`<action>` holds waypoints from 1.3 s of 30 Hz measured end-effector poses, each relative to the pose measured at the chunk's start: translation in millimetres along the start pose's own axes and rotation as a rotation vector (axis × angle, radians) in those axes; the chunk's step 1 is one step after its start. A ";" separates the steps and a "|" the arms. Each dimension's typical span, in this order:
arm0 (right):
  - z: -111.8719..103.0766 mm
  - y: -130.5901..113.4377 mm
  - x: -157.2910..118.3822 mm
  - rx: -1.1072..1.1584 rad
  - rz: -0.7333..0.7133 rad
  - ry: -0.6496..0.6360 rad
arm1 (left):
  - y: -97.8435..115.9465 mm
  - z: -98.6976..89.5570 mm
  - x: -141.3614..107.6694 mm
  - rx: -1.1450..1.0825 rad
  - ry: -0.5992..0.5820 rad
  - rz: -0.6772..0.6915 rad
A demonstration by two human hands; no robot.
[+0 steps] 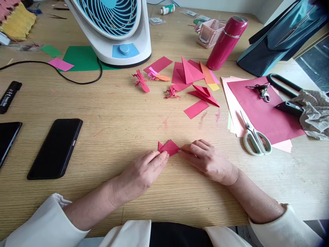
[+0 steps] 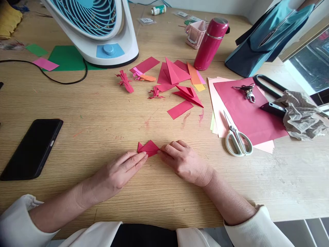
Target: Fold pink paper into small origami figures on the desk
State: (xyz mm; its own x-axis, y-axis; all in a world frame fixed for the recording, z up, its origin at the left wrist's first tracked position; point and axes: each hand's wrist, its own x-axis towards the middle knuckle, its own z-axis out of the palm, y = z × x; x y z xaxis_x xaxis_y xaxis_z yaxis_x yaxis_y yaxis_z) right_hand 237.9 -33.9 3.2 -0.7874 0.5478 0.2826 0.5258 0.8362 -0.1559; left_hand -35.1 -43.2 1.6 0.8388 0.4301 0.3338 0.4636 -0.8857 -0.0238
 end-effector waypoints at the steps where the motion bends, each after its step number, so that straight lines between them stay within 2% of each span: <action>1: -0.1 -0.9 0.8 -0.007 -0.001 0.004 | 0.8 -0.7 0.3 0.019 -0.005 0.006; 12: -4.3 -6.6 6.7 -0.052 -0.011 -0.059 | 4.5 -6.9 4.8 0.031 -0.087 -0.052; 16: -5.2 -7.7 7.1 -0.023 -0.002 -0.075 | 5.0 -5.4 4.5 0.025 -0.070 -0.059; 20: -1.7 -6.3 4.6 0.017 0.015 -0.033 | 3.6 -4.5 3.2 0.006 -0.057 -0.048; 26: 5.0 -7.5 5.2 0.196 0.017 0.007 | 0.7 4.6 1.5 -0.044 -0.013 -0.063; 31: 8.6 -15.9 10.9 0.450 0.015 0.021 | -1.0 5.8 4.0 -0.057 -0.045 -0.089; 35: 7.3 -14.1 10.4 0.571 0.136 0.105 | -2.9 4.2 4.7 -0.092 -0.042 -0.096; 39: 6.7 -9.4 9.8 0.499 0.355 0.199 | -5.4 4.6 4.7 -0.133 -0.027 -0.100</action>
State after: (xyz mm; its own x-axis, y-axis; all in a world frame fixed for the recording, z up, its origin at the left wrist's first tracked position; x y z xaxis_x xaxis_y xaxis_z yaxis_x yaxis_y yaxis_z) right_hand 223.1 -36.2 1.1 -0.4930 0.8184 0.2952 0.4926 0.5423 -0.6806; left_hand -32.4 -35.5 -1.1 0.7985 0.5204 0.3026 0.5049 -0.8527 0.1341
